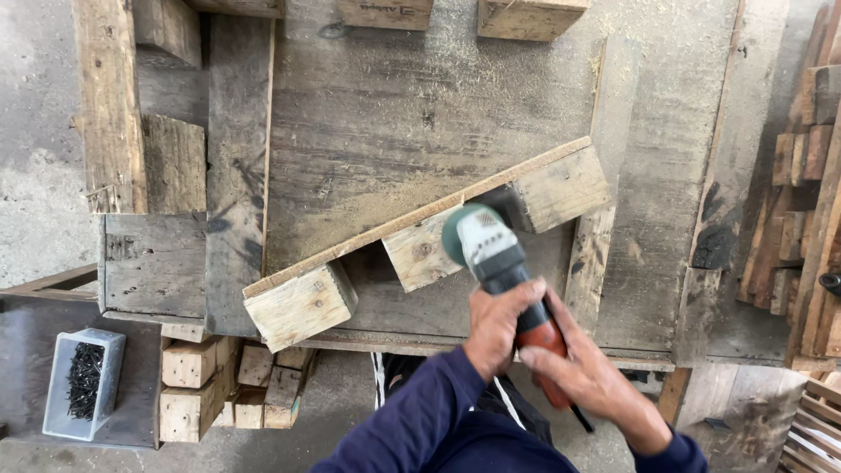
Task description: The person uses an angle grinder with a sanding disc to smooth the surfaces of a wooden pallet. They systematically move the tool across the top and side edges of the pallet's slats and blocks, generating sawdust.
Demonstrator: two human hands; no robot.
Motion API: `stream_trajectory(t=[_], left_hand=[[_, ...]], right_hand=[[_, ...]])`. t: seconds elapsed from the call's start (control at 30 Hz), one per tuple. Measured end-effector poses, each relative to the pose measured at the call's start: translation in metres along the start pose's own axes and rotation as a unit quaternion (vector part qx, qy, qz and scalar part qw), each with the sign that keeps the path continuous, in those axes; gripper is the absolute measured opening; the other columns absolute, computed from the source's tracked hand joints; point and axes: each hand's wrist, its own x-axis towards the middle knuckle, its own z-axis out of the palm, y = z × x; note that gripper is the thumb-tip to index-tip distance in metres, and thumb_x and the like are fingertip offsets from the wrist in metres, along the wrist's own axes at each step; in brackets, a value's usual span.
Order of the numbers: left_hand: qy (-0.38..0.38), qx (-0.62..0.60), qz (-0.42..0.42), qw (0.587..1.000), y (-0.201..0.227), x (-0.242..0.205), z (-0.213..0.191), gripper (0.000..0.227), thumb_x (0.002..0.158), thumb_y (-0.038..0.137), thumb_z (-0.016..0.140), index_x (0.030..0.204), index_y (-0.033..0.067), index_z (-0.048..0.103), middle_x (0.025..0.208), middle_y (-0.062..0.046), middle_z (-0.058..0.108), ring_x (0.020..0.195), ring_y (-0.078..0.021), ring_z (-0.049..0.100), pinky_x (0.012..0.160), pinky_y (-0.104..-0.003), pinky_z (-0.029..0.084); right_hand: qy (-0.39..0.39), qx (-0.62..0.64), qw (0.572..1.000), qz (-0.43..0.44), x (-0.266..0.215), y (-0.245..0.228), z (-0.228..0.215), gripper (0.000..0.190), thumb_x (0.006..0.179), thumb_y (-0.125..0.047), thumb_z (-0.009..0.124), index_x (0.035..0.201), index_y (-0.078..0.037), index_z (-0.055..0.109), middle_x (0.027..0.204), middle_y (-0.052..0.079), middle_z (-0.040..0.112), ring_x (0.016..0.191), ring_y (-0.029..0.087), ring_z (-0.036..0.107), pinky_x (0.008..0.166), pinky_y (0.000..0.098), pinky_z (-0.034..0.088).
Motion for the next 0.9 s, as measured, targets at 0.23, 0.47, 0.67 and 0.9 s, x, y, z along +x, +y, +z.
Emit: stream_trajectory(t=[0.23,0.47,0.67,0.9], left_hand=[[0.02,-0.024,-0.023,0.999,0.005,-0.014,-0.011,0.027,0.082,0.015,0.08,0.1,0.0009,0.067,0.088,-0.006,0.07,0.075,-0.0163,0.068,0.071,-0.034,0.06],[0.039,-0.017,-0.012,0.999,0.011,-0.031,-0.02,0.026,0.084,0.017,0.08,0.1,0.0007,0.067,0.088,-0.005,0.069,0.077,-0.0143,0.066,0.072,-0.032,0.058],[-0.008,-0.01,-0.004,1.0,0.028,-0.016,-0.023,0.028,0.084,0.018,0.079,0.1,0.0024,0.062,0.086,-0.006,0.066,0.075,-0.0184,0.067,0.07,-0.038,0.063],[0.008,-0.006,-0.038,0.999,0.014,-0.034,-0.021,0.033,0.081,0.019,0.082,0.103,0.0031,0.061,0.09,-0.007,0.067,0.08,-0.0189,0.069,0.076,-0.037,0.064]], right_hand=[[-0.008,-0.024,1.0,0.014,-0.005,-0.033,0.018,0.103,0.083,-0.033,0.073,0.164,-0.011,0.013,0.142,0.023,0.057,0.125,0.031,0.061,0.101,0.0429,0.05],[-0.045,-0.005,0.999,0.01,-0.011,-0.036,0.033,0.097,0.087,-0.031,0.073,0.161,-0.007,0.015,0.149,0.018,0.05,0.136,0.023,0.051,0.107,0.0367,0.042],[-0.03,-0.019,0.999,0.014,0.01,-0.025,0.03,0.111,0.091,-0.035,0.076,0.173,-0.01,0.006,0.147,0.027,0.051,0.129,0.037,0.061,0.104,0.0449,0.05],[-0.024,-0.03,0.999,0.003,-0.011,-0.01,0.037,0.105,0.089,-0.034,0.074,0.167,-0.01,0.009,0.148,0.02,0.049,0.133,0.027,0.053,0.105,0.0408,0.046]])
